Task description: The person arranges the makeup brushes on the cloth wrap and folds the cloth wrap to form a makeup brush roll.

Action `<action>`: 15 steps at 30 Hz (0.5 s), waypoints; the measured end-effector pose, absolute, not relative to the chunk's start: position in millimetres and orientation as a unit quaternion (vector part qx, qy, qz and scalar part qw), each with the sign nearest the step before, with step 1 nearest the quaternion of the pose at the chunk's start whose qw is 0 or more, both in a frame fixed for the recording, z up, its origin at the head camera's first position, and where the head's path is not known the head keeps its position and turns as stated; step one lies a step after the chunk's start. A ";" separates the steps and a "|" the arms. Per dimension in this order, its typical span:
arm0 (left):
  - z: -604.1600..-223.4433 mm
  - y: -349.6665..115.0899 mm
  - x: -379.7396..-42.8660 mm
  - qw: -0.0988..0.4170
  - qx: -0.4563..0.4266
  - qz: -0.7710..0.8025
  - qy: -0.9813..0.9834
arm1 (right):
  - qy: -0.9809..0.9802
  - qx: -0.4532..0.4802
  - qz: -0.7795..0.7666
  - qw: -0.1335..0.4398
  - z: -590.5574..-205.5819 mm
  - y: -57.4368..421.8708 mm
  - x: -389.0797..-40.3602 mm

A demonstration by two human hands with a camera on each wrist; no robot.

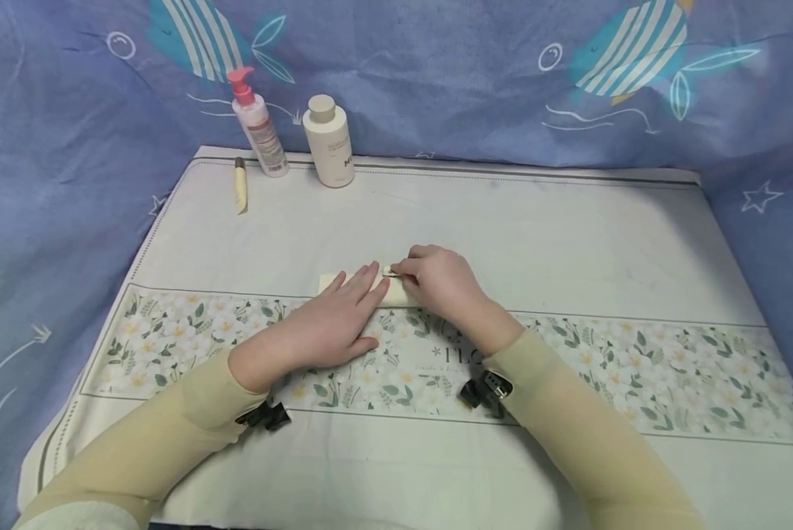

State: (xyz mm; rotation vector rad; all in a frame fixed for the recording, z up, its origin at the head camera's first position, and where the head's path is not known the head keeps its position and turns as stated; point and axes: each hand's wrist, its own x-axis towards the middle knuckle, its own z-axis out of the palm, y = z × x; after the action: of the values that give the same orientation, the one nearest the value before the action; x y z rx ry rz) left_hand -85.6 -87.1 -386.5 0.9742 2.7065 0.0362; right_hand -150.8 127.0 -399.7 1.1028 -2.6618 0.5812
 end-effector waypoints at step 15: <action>-387.3 -88.4 -85.4 0.143 0.336 0.011 0.931 | -0.878 0.460 0.104 0.083 -396.9 127.5 -145.4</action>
State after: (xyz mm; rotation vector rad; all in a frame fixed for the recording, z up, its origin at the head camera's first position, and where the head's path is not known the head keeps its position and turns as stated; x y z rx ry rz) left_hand -85.4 -88.4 -387.3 0.9684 2.6845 0.0310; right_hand -145.4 127.5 -396.9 1.3727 -2.6213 0.3105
